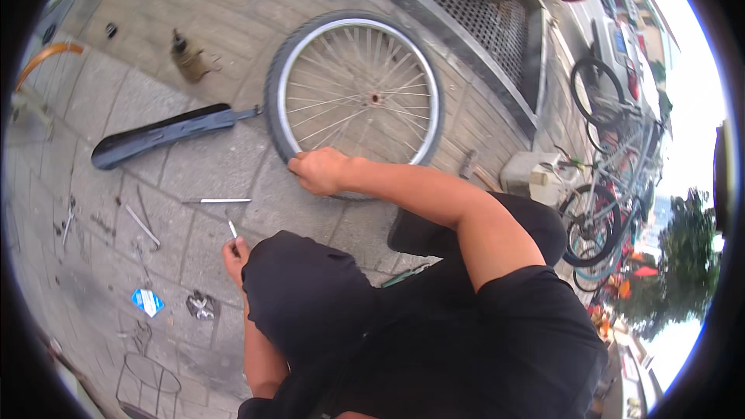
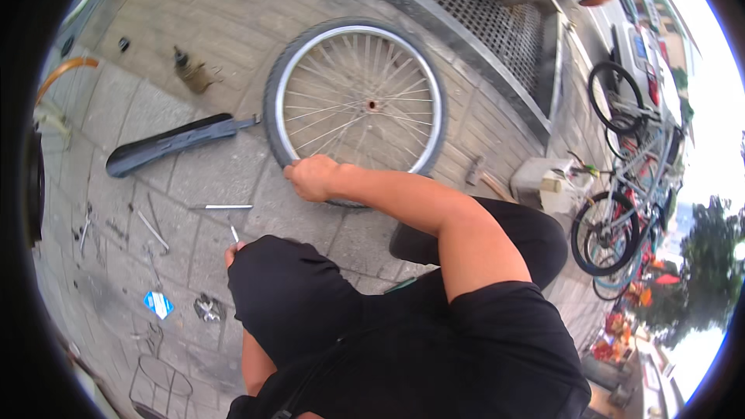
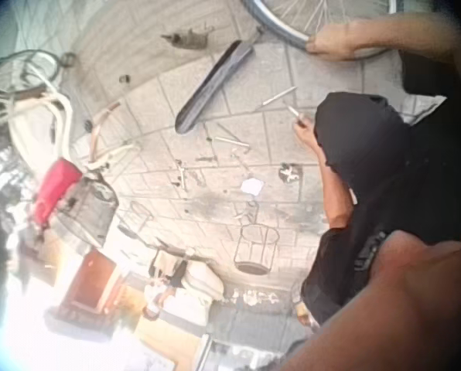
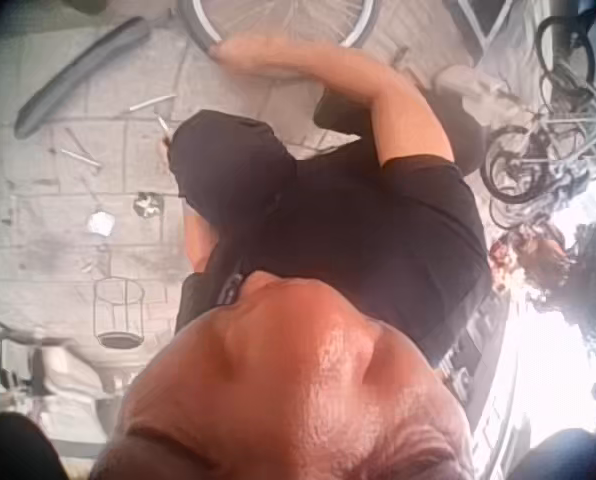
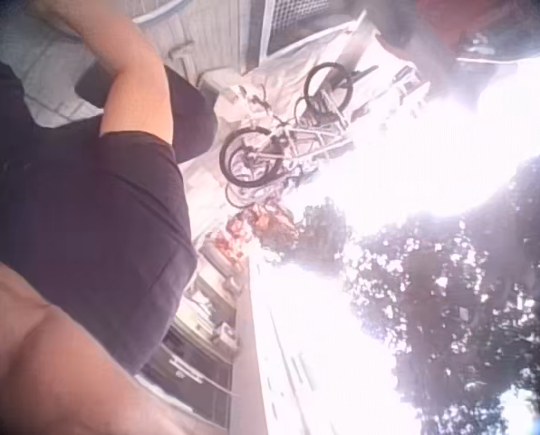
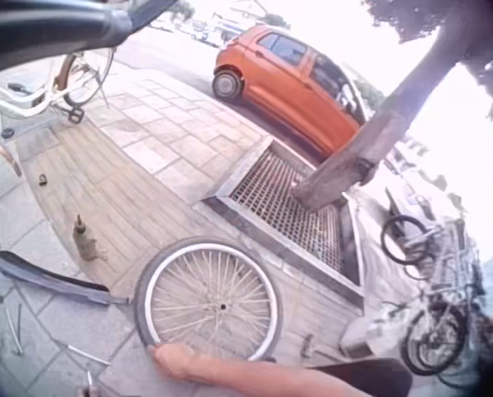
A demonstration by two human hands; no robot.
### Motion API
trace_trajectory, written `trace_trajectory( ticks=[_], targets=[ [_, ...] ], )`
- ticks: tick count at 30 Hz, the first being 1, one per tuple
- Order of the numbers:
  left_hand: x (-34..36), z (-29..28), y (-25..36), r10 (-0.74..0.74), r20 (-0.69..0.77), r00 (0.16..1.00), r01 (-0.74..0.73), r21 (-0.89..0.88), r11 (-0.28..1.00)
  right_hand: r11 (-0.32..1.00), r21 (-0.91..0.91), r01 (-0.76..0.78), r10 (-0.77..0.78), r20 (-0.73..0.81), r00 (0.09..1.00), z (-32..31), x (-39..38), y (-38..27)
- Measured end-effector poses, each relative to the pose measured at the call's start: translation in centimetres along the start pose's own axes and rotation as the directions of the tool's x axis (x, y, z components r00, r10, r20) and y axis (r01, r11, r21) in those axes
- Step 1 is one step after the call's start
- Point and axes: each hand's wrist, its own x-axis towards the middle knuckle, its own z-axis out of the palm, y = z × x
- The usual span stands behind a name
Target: The person sits on the ground and works on a bicycle wheel, using a wrench to tighten the spokes and a hammer to tap the hub. They handle the wheel and various tools while performing maintenance on the wheel's hub and spokes.
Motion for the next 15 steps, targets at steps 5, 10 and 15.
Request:
trace_trajectory(
  ticks=[5, 10, 15],
  targets=[
    [-1.6, 3.5, 3.6, -0.075, 0.164, 0.984, 0.074, 0.014, 0.997, 0.995, -0.073, -0.074, 0.084, 0.147, 0.986, -8.0, -9.9, 3.9],
    [-1.6, 3.6, 12.3, 0.017, 0.353, 0.936, -0.021, 0.008, 1.0, 0.974, -0.204, 0.097, 0.021, 0.51, 0.86, -12.9, -20.2, -2.1],
    [1.3, 6.1, 22.8, 0.274, 0.481, 0.833, -0.222, -0.164, 0.961, 0.99, 0.138, -0.007, -0.083, 0.627, 0.774, -16.7, -30.0, -7.1]
  ],
)
